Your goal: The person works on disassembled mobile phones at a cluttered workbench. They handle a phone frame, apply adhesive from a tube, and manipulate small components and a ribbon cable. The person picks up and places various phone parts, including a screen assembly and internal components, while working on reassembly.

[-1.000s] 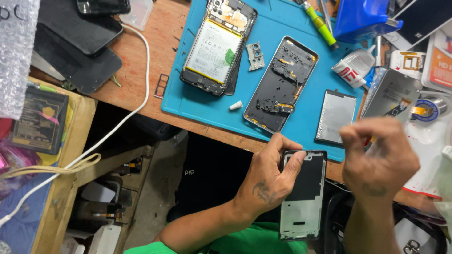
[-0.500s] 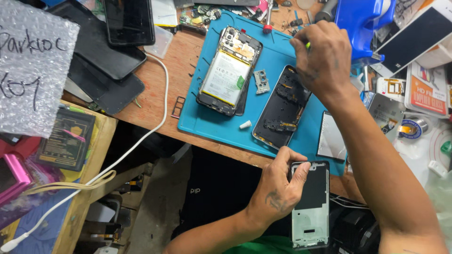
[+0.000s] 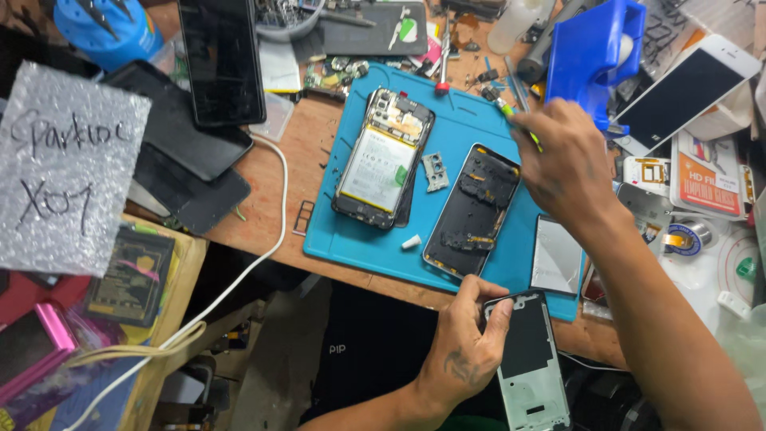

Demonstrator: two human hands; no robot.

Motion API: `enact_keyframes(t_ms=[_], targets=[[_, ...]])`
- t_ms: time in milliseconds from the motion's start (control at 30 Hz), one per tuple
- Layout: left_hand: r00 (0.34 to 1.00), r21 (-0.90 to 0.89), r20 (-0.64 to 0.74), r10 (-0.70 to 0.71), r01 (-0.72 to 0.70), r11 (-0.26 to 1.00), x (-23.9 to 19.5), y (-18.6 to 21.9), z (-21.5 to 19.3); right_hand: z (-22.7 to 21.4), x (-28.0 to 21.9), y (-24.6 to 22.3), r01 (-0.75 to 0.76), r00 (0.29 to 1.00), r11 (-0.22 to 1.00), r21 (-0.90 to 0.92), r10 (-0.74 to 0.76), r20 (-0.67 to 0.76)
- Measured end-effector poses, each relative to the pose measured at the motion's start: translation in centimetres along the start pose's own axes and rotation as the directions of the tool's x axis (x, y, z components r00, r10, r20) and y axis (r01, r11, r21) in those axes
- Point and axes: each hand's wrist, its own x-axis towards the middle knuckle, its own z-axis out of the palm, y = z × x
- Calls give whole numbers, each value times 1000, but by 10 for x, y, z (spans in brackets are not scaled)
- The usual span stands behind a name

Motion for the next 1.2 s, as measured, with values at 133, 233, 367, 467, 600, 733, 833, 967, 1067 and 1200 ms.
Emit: enact_keyframes(t_ms=[133,233,367,467,600,733,833,967,1067,1200], targets=[[1000,-111,-20,18,-20,994,1,-1,5,-59,-63,-18,-248,964,963,105,235,121],[998,-109,-30,62,-65,992,1,0,6,-82,-116,-35,-421,900,886,193,382,210],[985,-69,-75,155,-160,985,3,9,15,-79,-173,-43,-363,924,893,267,307,229],[985,-77,-86,151,-158,984,9,14,18,-61,-204,-48,-355,934,882,309,323,150],[981,-110,-94,169,-179,978,13,16,23,-43,-231,-65,-467,884,854,230,461,82],[990,-111,-32,138,-141,984,9,17,24,-40,-233,-72,-539,840,821,186,541,49],[967,-34,-56,249,-252,967,0,16,24,-39,-226,-68,-573,793,710,408,606,58],[871,165,-150,469,-445,880,-18,9,19,-34,-214,-66,-636,753,730,252,658,-6],[852,225,-142,504,-468,855,-27,2,12,-28,-204,-63,-560,824,827,40,561,-79],[861,191,-140,489,-461,867,-19,-8,5,-22,-198,-60,-533,845,845,-45,528,-79]])
